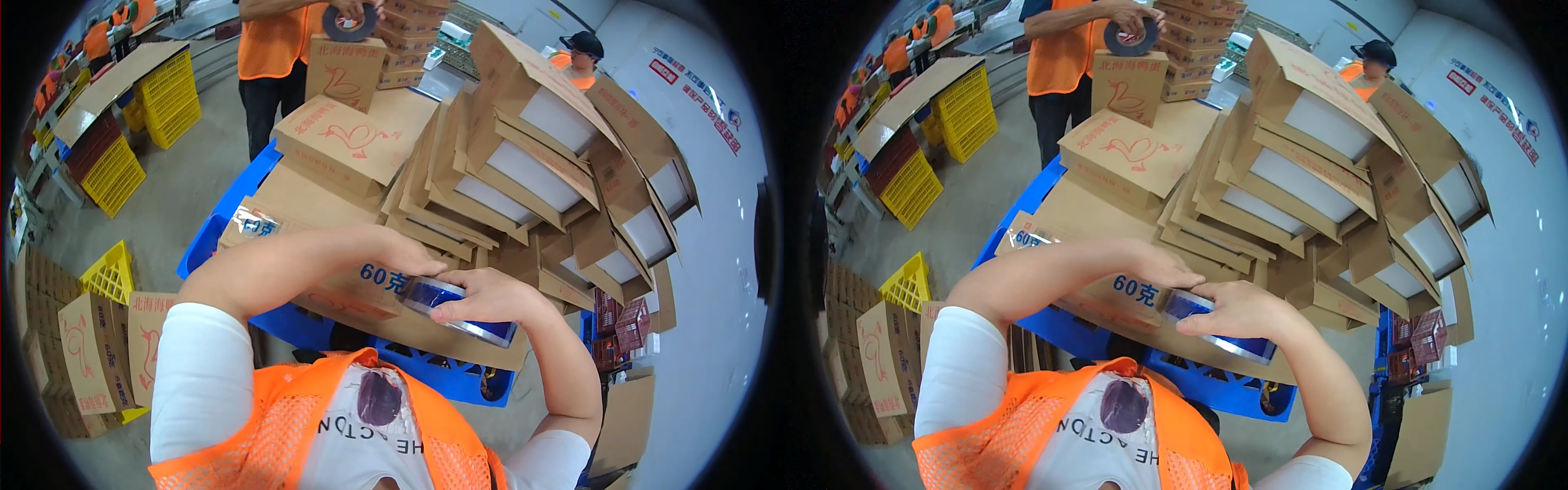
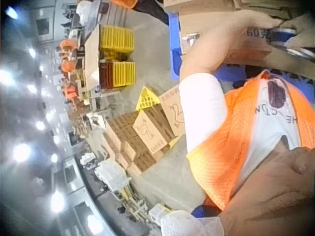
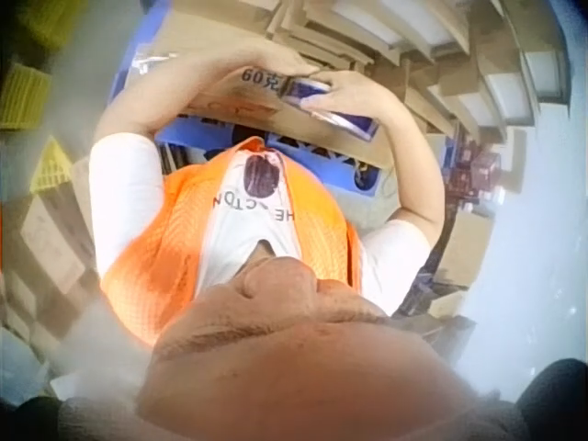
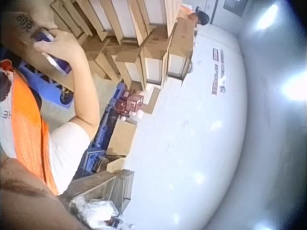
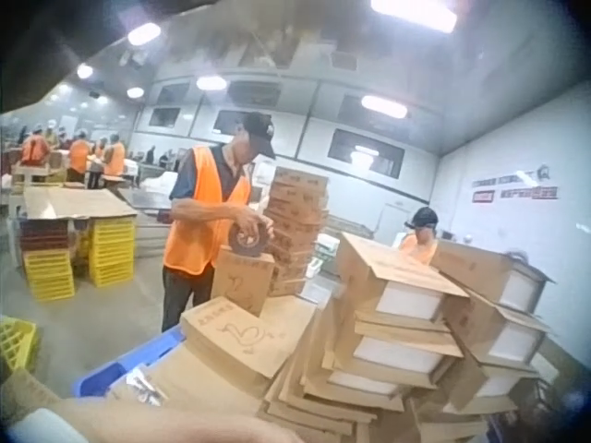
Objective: Manually applying tape to seal cardboard boxes and stacking them on a blue pallet.
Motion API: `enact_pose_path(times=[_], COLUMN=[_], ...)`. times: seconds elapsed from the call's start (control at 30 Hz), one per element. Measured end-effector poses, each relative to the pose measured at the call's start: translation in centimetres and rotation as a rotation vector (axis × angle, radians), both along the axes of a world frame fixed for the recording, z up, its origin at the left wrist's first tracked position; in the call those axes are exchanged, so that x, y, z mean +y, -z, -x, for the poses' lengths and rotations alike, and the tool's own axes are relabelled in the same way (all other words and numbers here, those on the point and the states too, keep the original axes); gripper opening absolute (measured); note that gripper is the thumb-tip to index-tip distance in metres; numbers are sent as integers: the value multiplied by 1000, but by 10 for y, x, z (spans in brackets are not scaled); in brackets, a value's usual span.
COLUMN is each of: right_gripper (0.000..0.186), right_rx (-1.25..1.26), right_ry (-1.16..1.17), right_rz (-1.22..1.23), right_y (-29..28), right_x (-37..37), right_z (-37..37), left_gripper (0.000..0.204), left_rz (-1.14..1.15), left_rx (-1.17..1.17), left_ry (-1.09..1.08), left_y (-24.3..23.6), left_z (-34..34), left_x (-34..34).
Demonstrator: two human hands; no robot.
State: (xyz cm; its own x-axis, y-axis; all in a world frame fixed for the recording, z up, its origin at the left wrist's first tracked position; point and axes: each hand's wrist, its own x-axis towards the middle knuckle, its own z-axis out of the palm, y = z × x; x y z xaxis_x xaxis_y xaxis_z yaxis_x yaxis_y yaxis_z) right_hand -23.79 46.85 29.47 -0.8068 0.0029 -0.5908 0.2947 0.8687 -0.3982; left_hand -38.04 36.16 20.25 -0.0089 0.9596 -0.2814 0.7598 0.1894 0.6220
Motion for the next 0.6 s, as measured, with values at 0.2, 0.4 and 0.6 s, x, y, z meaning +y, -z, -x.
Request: enact_pose_path(times=[0.2,0.4,0.6], right_gripper=[65,63,58], right_rx=[-135,-146,-152], right_ry=[-38,49,135], right_rz=[39,44,166], right_y=[8,22,61], right_x=[10,19,34], right_z=[9,15,20], left_gripper=[66,65,56], left_rz=[297,323,156], left_rx=[-203,-318,-388], left_ry=[-55,-42,14], left_y=[12,2,10], left_z=[8,11,18], left_x=[8,7,7])
